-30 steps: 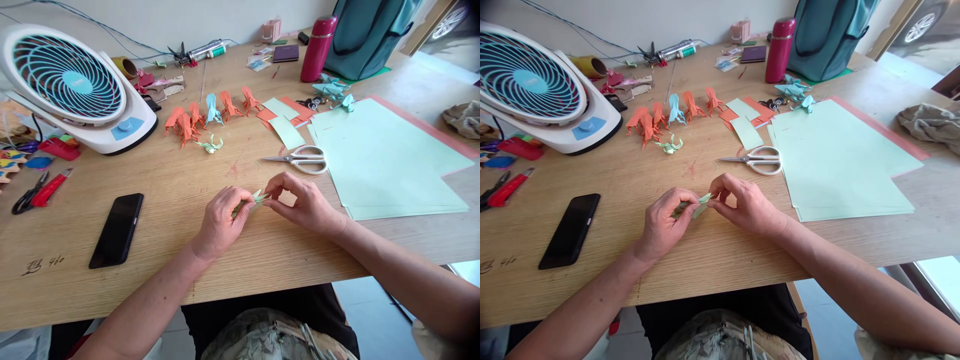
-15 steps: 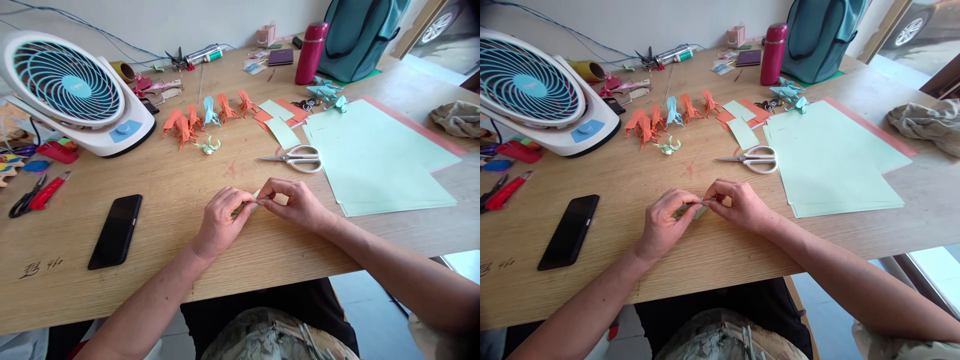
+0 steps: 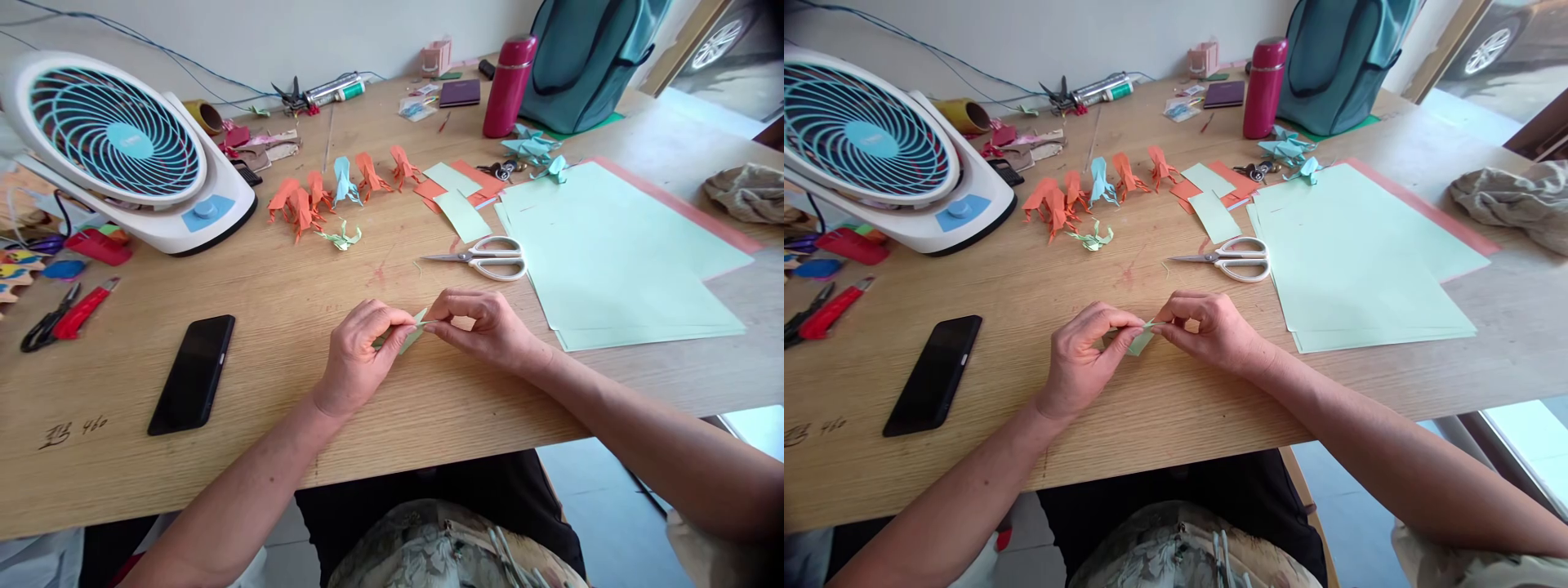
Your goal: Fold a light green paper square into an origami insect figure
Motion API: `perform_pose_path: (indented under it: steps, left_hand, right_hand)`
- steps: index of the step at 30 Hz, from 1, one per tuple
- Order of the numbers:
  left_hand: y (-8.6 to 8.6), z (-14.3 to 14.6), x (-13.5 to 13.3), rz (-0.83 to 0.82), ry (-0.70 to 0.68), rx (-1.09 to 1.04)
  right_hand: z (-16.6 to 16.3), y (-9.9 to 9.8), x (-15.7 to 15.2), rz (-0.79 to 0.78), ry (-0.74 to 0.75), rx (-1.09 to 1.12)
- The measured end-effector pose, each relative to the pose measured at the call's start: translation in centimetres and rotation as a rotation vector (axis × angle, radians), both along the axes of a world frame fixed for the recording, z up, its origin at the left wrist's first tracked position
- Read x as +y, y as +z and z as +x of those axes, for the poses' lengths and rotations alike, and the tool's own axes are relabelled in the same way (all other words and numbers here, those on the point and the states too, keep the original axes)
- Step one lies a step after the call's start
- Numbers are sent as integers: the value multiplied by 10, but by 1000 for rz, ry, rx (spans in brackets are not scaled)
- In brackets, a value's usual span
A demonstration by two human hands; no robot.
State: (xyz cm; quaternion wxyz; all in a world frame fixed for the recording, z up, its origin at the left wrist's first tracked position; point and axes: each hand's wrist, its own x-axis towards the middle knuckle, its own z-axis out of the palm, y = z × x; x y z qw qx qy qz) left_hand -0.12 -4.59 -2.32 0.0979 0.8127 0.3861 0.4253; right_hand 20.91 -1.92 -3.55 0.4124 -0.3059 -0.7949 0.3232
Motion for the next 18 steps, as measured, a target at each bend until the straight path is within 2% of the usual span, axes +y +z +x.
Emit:
perform_pose_path:
  steps: [11, 18]
  left_hand:
    - [-2, -1, 1, -29, -68, -17]
    - [2, -7, 5, -94, -27, -27]
  right_hand:
    - [0, 2, 0, 6, 29, 32]
    - [3, 5, -1, 48, -36, 48]
